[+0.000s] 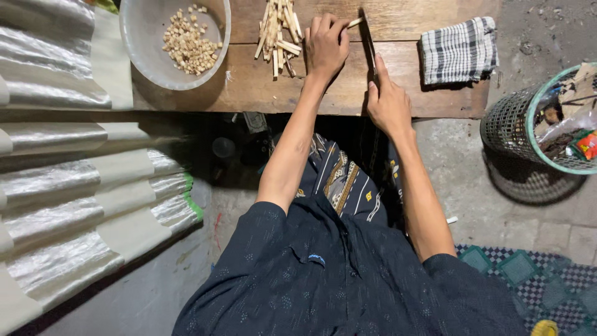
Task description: The person chops light-colored vegetable sticks into small pieces using a knife on a wooden table. They transfer the chopped pieces into a white bowl, wipe the table with a cloth, and continue chopping additional sticks.
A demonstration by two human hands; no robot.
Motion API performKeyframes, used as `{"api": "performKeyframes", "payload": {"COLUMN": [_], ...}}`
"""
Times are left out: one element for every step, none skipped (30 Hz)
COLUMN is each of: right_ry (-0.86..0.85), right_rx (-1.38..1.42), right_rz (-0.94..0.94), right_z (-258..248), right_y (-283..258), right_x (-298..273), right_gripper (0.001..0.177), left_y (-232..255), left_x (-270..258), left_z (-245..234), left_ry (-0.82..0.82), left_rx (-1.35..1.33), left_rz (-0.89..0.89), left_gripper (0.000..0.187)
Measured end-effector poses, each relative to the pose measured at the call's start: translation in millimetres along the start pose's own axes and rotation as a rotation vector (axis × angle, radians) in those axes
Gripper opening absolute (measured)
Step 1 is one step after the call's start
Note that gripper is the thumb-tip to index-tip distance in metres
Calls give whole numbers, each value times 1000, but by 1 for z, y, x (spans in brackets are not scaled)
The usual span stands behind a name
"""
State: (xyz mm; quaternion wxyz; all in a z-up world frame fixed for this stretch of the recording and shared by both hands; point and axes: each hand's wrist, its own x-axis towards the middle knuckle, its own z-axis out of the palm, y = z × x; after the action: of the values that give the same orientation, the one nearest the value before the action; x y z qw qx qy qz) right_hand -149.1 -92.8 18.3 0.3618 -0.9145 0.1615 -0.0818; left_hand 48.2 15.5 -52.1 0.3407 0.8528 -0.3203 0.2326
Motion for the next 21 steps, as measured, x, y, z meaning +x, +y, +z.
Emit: {"api": "performKeyframes", "payload": {"right_ry": [-3, -5, -11, -17, -27, -30, -31, -33, -40, -48, -58, -52, -43, -33, -14, 5, 19, 22, 41, 60, 68], "right_rx": [-1, -1, 19, 38, 59, 65, 71, 77, 26, -25, -74, -68, -61, -54, -62, -69, -80, -65, -54, -42, -38], "right_rz": [39, 78, 66, 53, 45, 32, 19, 6, 0, -6, -11, -4, -6, -8, -7, -7, 2, 24, 37, 49, 44], "right_z": [-2, -5, -7, -10, -12, -12, -13, -13, -12, -10, -7, -5, -4, -2, -2, -1, -1, 1, 2, 3, 2], "right_y": [-2, -4, -5, -5, -5, -4, -3, -2, -1, 0, 1, 2, 1, 1, 1, 0, 1, 2, 2, 1, 1], "right_x": [0, 1, 0, -1, -4, -6, -5, -3, -2, 0, 0, -3, -2, -1, 1, 3, -1, -6, -5, -3, -3], "right_gripper": [65, 65, 64, 64, 63, 62, 62, 61, 61, 62, 62, 62, 63, 63, 64, 64, 64, 64, 65, 65, 65], "left_y": [-1, -2, -4, -7, -9, -12, -15, -16, -17, -17, -17, -15, -15, -13, -10, -9, -6, -4, -5, -5, -6], "left_x": [2, 2, 0, -1, -4, -4, -2, 0, -1, -2, -6, -9, -7, -8, -7, -5, -8, -11, -7, -8, -10], "left_z": [0, 1, 3, 6, 8, 12, 17, 20, 22, 22, 20, 18, 14, 9, 6, 2, 1, 0, 1, 1, 1], "left_ry": [-2, -8, -15, -21, -19, -17, -14, -26, -42, -57, -49, -42, -27, -40, -52, -64, -86, -107, -116, -101, -89], "left_rx": [5, -5, -15, -26, -21, -16, -12, -2, 10, 23, 27, 31, 38, 30, 21, 12, 0, -12, -27, -49, -70], "left_rz": [5, 1, -5, -11, 1, 13, 26, 12, -3, -18, -18, -17, -14, -27, -40, -54, -90, -126, -150, -147, -153], "left_gripper": [19, 19, 18, 18, 18, 19, 20, 18, 17, 15, 16, 17, 18, 19, 19, 20, 19, 17, 16, 16, 16]}}
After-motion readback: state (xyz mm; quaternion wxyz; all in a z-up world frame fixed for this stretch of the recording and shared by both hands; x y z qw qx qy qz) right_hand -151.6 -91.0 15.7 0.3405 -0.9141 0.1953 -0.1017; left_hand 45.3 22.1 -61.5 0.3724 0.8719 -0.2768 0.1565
